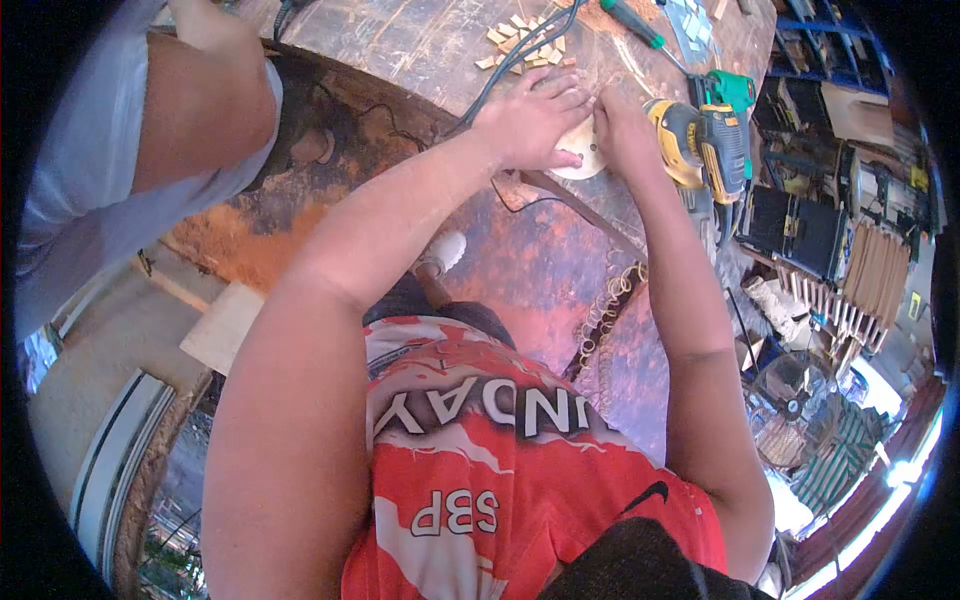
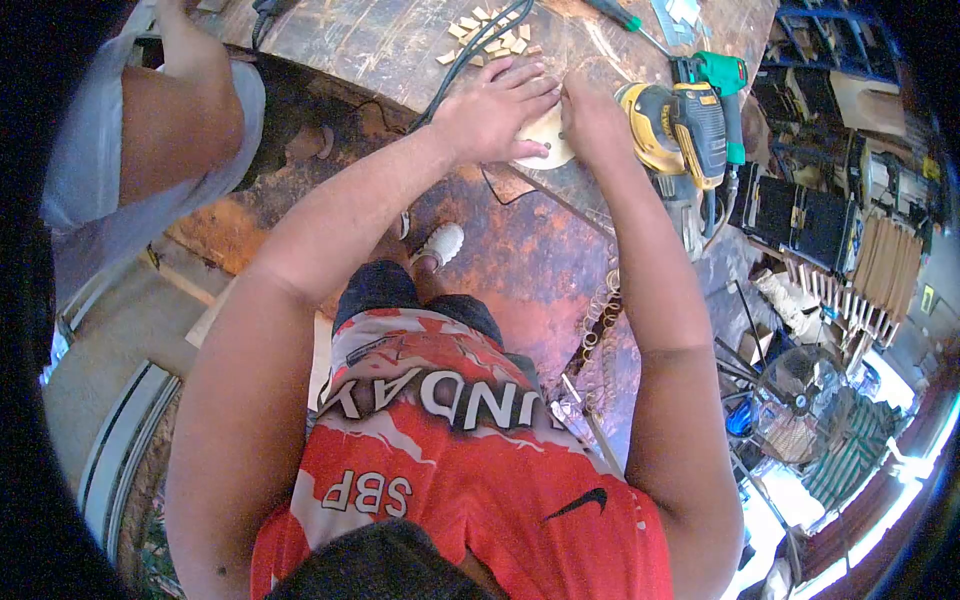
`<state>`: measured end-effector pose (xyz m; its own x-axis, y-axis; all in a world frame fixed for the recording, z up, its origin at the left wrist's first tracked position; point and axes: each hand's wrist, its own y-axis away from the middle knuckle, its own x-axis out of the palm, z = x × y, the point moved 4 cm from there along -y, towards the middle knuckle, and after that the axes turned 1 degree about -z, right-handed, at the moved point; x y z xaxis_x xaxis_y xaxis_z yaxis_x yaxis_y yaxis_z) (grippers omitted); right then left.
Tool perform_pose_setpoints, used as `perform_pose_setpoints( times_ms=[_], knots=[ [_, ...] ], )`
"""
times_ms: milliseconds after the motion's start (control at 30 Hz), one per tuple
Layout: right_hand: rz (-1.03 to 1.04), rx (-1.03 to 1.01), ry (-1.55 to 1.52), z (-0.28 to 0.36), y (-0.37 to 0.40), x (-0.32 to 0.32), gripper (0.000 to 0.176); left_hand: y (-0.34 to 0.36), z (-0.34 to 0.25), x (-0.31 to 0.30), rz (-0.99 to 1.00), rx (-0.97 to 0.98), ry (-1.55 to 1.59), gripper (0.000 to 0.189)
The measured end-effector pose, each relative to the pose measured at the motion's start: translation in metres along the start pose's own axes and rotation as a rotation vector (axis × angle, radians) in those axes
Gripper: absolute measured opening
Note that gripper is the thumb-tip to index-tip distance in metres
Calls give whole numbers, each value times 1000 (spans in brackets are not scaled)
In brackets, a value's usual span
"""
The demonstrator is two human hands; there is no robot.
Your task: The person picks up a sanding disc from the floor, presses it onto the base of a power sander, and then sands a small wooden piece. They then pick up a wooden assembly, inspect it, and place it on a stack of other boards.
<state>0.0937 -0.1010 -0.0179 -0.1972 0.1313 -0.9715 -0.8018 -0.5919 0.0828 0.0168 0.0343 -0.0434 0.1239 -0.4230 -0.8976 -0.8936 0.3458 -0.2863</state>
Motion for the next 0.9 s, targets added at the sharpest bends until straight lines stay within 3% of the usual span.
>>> perform_pose_setpoints(
  times_ms=[233,433,533,600,700,800,900],
  knots=[
    [40,6,47,-6,22,-1,13,-2,-1,0,97,-30,1,75],
    [-6,2,54,-14,17,3,13,-3,0,-3,28,-8,-5,74],
    [-34,-54,13,-9,21,0,13,-2,-4,-4,127,-21,19,75],
    [83,68,57,2,-1,-6,12,-3,-2,-4,55,-9,-13,74],
    [-45,-91,4,-8,17,-1,14,-3,-2,-6,78,-10,12,74],
    [44,19,67,-11,28,1,15,-3,-1,-3,63,-13,10,75],
    [30,1,10,-3,1,1,15,-4,-2,-5,50,-7,-5,76]
  ],
)
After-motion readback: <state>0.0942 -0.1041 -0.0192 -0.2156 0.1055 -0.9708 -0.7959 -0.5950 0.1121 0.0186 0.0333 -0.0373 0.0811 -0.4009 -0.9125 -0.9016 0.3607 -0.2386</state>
